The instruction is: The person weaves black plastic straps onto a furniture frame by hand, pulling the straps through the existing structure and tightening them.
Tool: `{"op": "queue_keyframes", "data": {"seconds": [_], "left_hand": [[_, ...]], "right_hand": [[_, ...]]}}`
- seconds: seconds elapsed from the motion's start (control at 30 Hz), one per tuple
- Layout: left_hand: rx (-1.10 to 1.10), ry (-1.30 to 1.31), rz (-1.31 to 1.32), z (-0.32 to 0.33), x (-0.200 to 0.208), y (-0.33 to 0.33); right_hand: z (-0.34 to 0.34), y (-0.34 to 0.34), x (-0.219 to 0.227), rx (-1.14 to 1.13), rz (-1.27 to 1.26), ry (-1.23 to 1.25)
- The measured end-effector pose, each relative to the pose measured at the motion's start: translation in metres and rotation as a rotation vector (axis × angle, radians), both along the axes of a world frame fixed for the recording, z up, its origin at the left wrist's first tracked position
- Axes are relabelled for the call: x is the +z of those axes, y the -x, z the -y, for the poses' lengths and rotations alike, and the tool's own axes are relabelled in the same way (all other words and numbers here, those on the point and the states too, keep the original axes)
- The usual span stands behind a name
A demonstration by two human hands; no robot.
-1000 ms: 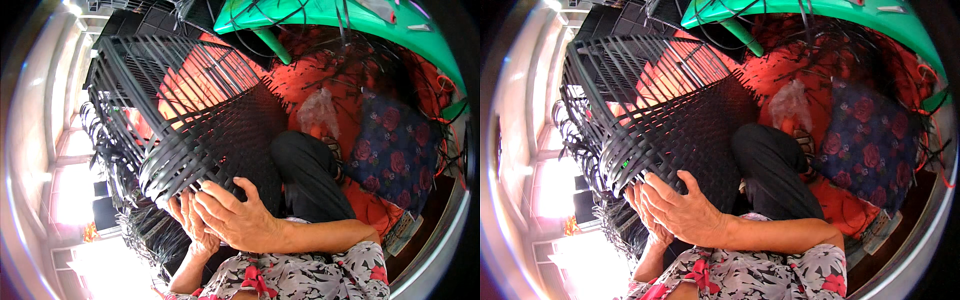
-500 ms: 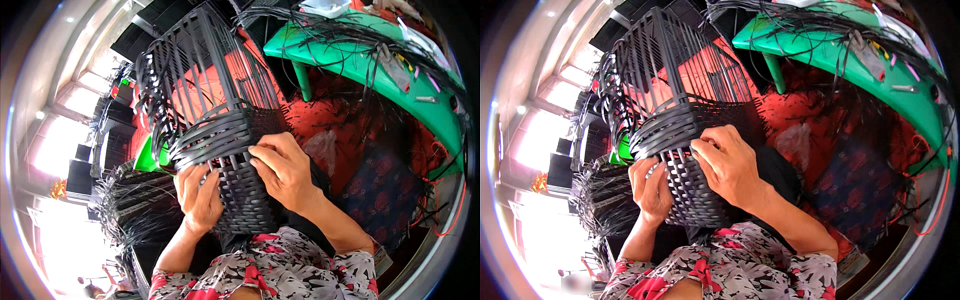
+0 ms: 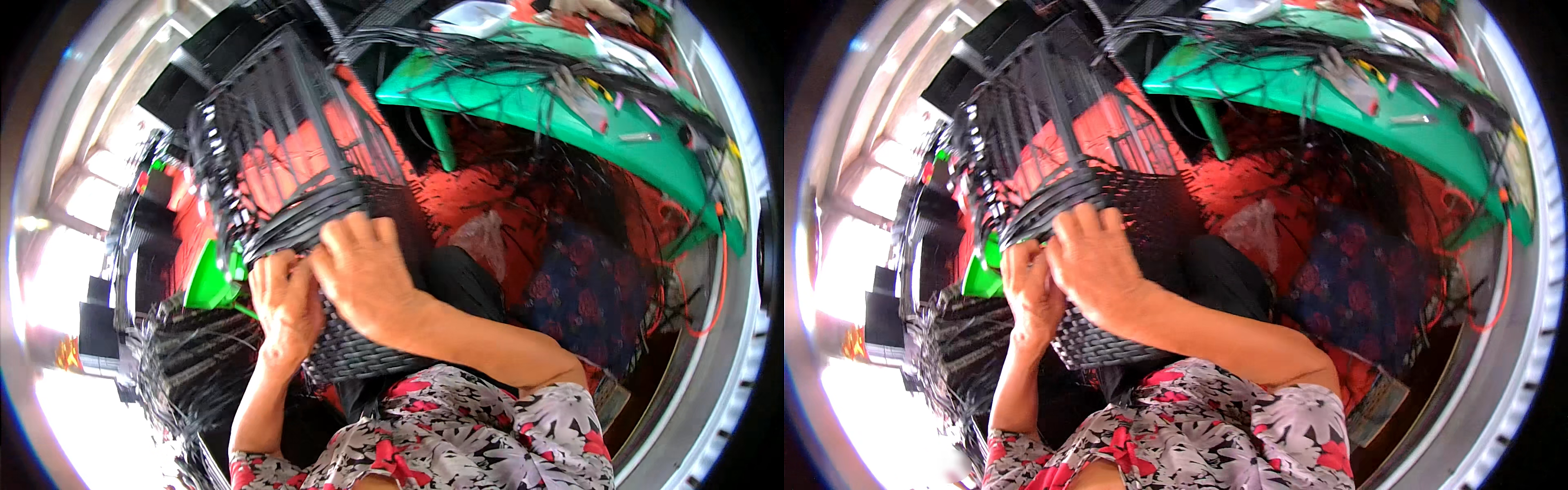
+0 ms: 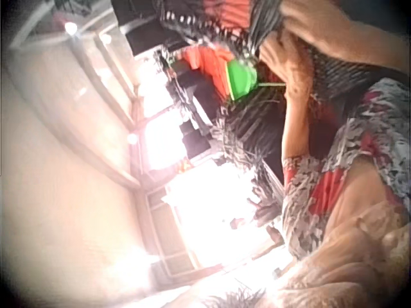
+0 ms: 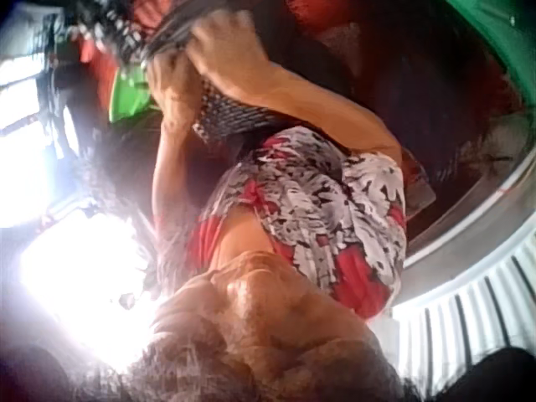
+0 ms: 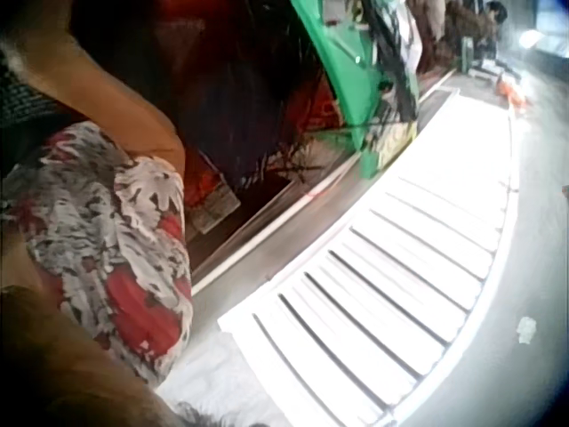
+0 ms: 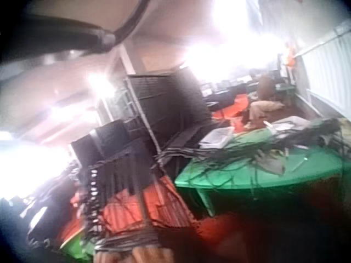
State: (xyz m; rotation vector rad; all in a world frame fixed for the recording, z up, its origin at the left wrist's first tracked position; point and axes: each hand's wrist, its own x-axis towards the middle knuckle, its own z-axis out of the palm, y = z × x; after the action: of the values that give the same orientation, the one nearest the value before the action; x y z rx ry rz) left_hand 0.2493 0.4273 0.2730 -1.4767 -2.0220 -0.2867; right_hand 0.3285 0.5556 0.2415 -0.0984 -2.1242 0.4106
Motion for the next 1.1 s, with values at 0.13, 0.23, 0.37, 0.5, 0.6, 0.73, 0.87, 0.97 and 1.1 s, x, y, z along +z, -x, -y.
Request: {"op": "queue_keyframes", "data": {"seconds": [0.13, 0.23, 0.37, 0.5, 0.6, 0.73, 0.87, 0.97, 1.1], "left_hand": [[-0.059, 0.013, 0.150, 0.010, -0.002, 0.007], [0.021, 0.019, 0.278, 0.008, 0.012, -0.009], [0.226, 0.082, 0.693, 0.027, 0.037, -0.012], [0.132, 0.047, 1.000, 0.096, 0.079, 0.020], [0.264, 0.026, 0.909, 0.115, 0.110, 0.014], [-0.005, 0.019, 0.545, 0.077, 0.097, -0.028], [-0.353, 0.253, 0.413, 0.023, 0.109, -0.050], [-0.356, 0.430, 0.535, 0.049, 0.136, -0.055], [-0.204, 0.111, 0.884, 0.113, 0.106, 0.003]], "right_hand": [[0.011, -0.001, 0.001, 0.125, 0.069, -0.028], [0.016, -0.008, 0.000, 0.132, -0.009, 0.060], [-0.002, -0.016, -0.006, 0.282, -0.110, 0.257], [-0.051, -0.029, -0.007, 0.493, -0.300, 0.603], [-0.064, -0.038, 0.002, 0.230, -0.345, 0.426], [0.025, -0.064, 0.054, 0.379, -0.557, 0.188], [0.020, -0.069, 0.047, 0.493, -0.036, 0.128], [-0.018, -0.098, 0.055, 0.713, -0.128, -0.025], [-0.116, -0.122, 0.039, -0.092, -0.078, 0.436]]}}
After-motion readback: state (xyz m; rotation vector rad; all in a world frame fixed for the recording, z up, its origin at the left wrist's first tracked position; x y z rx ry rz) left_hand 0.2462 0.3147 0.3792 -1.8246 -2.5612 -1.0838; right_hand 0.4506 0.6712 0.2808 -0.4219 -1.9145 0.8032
